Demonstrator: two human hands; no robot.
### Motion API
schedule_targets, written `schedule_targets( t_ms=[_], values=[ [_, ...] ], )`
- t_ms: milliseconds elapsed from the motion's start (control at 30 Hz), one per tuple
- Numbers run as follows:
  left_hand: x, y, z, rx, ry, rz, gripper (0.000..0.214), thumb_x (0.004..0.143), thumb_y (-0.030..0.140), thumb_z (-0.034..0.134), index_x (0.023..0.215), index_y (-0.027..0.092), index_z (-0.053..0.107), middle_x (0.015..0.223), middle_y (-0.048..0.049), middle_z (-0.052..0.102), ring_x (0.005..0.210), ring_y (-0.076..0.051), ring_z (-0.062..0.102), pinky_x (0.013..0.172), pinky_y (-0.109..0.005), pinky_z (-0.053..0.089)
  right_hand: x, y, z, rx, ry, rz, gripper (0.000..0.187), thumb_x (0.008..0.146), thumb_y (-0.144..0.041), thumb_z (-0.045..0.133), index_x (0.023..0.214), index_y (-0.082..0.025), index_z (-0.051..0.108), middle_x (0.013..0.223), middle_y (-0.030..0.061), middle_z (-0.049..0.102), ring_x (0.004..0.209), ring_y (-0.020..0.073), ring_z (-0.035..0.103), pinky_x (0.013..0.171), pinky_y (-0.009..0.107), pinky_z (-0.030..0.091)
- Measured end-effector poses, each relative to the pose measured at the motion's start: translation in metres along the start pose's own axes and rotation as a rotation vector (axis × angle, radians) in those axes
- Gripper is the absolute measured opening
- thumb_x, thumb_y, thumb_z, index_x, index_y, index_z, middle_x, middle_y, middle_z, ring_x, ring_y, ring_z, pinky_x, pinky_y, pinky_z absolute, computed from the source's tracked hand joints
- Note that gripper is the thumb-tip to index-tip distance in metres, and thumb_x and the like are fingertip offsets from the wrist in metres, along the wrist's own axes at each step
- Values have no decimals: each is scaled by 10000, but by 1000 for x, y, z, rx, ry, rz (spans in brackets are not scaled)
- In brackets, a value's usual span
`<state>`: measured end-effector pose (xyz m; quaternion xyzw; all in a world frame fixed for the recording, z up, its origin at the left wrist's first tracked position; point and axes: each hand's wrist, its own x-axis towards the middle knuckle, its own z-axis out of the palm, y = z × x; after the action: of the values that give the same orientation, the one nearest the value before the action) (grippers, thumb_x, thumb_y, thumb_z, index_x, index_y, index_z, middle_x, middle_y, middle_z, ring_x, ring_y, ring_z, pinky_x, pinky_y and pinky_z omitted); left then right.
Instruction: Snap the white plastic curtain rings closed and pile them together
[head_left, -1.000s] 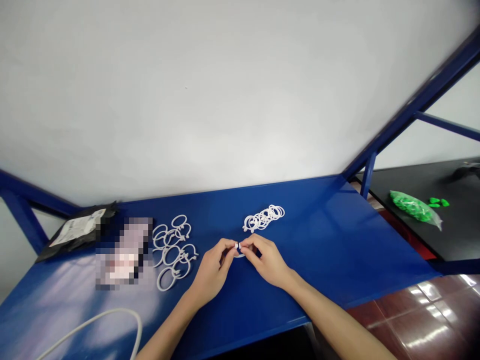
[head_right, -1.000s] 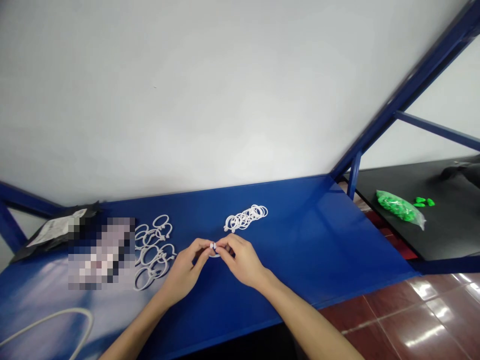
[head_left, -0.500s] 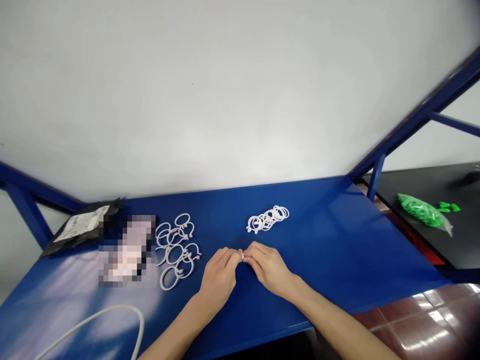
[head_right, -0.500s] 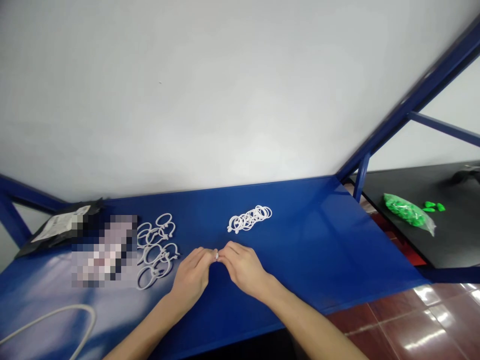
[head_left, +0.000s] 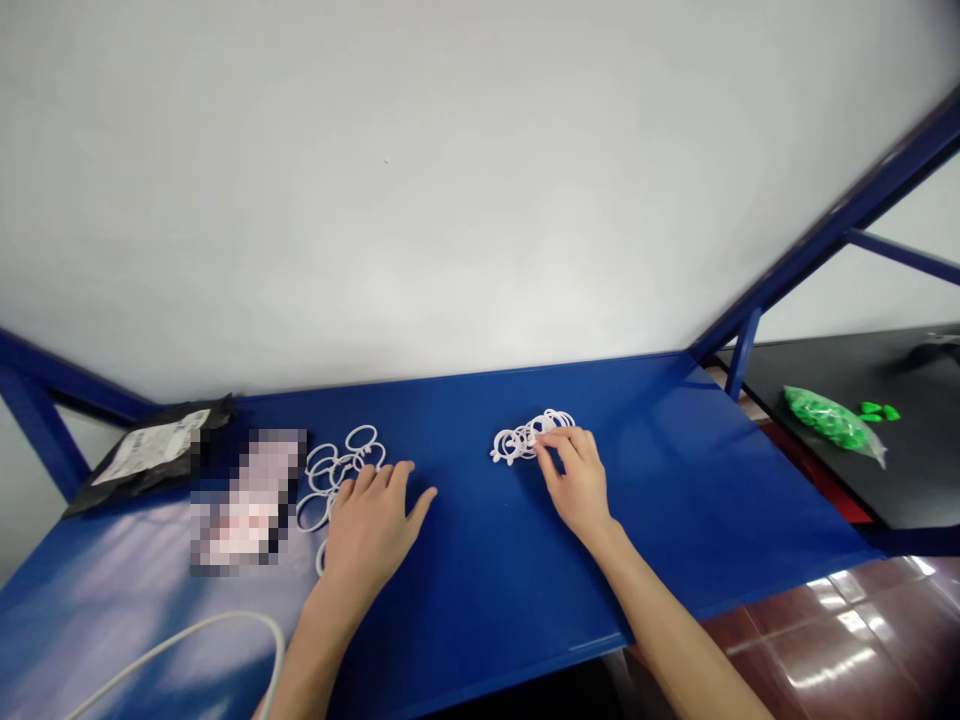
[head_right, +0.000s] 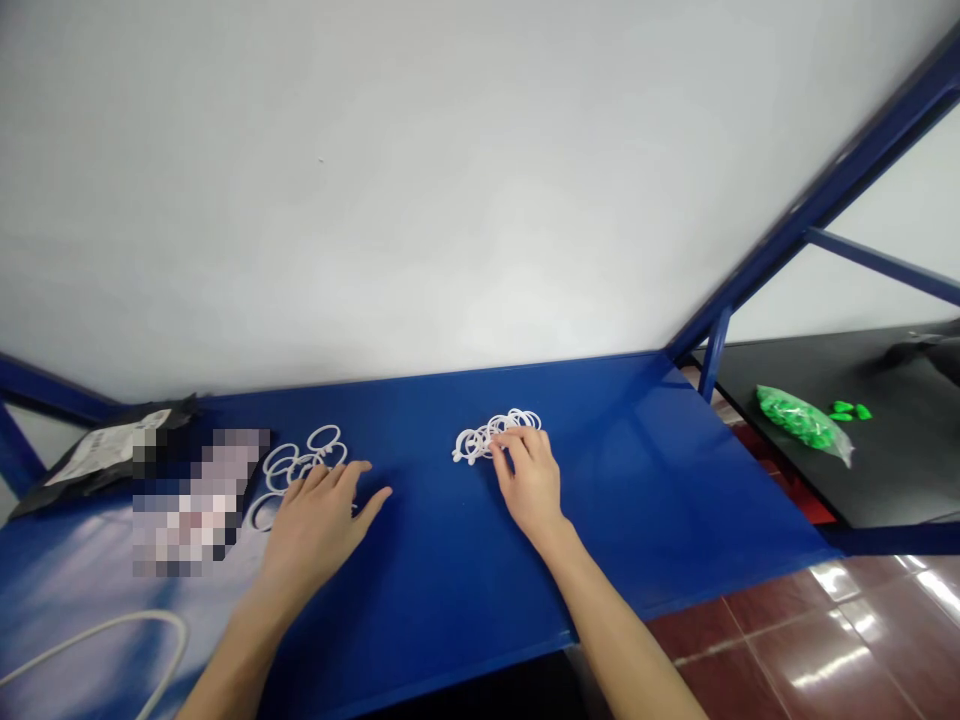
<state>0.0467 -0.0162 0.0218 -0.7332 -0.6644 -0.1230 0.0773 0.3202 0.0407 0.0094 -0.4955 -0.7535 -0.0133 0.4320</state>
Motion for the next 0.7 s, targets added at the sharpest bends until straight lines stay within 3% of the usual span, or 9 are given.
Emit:
schedule_targets(
  t_ms=[100,200,367,533,700],
  values=[
    [-1,0,-7,50,-242,-26,356,971,346,552,1226,128,672,1064,-148,762,1091,-380,616,905,-502,436,2,12,1,-99,-26,19,108,975,-222,630,1027,-205,724,1037,100,661,941,247,584,790,374,556],
    [0,7,-11,41,-348,-8,365,987,211,481,1310,137,634,1134,-142,752,1128,-358,612,936,-490,424,1,14,3,-116,-68,18,143,973,-224,627,1068,-205,731,1075,112,639,959,255,568,796,385,561],
    [3,1,-11,-73,-326,-16,348,983,201,471,1289,182,635,1135,-97,744,1101,-310,627,937,-454,439,0,10,2,-85,-63,32,151,966,-221,635,1087,-202,724,1087,114,621,987,261,567,821,401,563],
    [3,-32,-13,-110,-291,-131,362,977,286,446,1270,198,640,1078,-101,745,1090,-322,643,916,-471,458,0,2,-1,-44,-24,7,124,971,-210,623,1057,-202,712,1070,107,621,975,253,567,820,407,558],
    [1,-57,-13,-230,-333,-92,377,935,252,425,1216,243,677,1096,-75,731,1077,-273,653,919,-411,475,-4,-14,-1,50,-52,-49,114,968,-170,618,1042,-203,697,1025,89,638,956,235,572,827,390,552]
  ],
)
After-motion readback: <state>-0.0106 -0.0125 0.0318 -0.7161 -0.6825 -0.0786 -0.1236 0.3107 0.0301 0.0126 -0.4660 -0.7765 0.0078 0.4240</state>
